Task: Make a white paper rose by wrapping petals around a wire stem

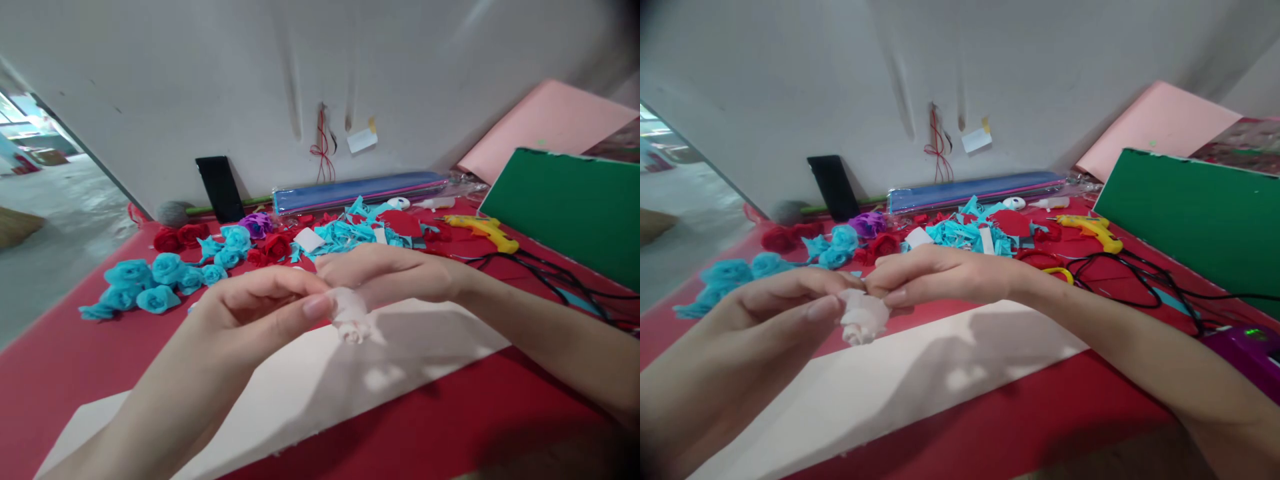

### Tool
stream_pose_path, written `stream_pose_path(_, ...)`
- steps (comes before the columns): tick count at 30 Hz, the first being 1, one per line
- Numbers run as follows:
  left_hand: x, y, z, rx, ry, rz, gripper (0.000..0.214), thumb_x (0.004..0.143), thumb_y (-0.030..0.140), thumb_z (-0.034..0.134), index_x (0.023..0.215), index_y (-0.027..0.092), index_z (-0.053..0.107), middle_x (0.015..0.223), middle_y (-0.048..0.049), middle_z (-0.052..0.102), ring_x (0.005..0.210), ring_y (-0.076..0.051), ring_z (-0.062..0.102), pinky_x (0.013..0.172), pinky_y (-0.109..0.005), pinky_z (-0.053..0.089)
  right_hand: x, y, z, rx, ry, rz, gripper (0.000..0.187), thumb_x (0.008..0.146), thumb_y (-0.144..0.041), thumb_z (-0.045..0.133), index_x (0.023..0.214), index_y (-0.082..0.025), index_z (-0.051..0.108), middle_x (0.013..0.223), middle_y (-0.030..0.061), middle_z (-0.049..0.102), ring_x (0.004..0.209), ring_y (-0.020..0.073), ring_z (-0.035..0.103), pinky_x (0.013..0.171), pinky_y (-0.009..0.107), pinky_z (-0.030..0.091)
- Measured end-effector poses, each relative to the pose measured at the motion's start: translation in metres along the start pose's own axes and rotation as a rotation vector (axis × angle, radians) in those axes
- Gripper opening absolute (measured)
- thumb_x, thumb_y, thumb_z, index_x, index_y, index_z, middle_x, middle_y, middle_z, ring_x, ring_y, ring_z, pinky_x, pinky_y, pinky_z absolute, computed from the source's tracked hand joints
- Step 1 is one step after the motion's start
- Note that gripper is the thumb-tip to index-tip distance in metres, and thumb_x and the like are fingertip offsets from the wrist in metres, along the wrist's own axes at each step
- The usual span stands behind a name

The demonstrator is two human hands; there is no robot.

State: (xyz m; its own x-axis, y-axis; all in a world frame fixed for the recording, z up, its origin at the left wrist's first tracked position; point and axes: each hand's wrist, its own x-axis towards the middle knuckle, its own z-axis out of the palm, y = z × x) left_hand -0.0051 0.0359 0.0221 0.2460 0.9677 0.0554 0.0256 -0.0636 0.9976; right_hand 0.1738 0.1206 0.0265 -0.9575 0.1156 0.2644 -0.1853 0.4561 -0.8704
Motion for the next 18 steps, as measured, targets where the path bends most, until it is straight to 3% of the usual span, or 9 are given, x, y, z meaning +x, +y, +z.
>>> stream_pose_path(14, -0.0026, -0.0047, -0.0004, 0.000, 0.001, 0.079, 0.009, 0.079, 0.030, 0.060, 0.082, 0.035, 0.067, 0.081, 0.0126, 0.069, 0.078, -0.005, 0.064, 0.070, -0.006, 0.050, -0.0009, 0.0008, 0.0011, 0.065, 0.051, 0.060, 0.015, 0.083, -0.013, 0.040, 0.069, -0.014, 0.042, 0.071, 0.0005, 0.038, 0.073, 0.0113, 0.038, 0.071, 0.025, 0.033)
stream_pose_path(18, -0.0057, -0.0014, -0.0056, 0.165, -0.038, 0.068, 0.014, 0.081, 0.038, 0.054, 0.083, 0.033, 0.067, 0.079, 0.0070, 0.067, 0.080, -0.014, 0.064, 0.072, -0.017, 0.053, -0.0008, -0.0011, 0.0011, 0.081, 0.037, 0.114, 0.014, 0.081, -0.015, 0.042, 0.067, -0.014, 0.041, 0.073, 0.0015, 0.039, 0.077, 0.0129, 0.041, 0.075, 0.027, 0.034)
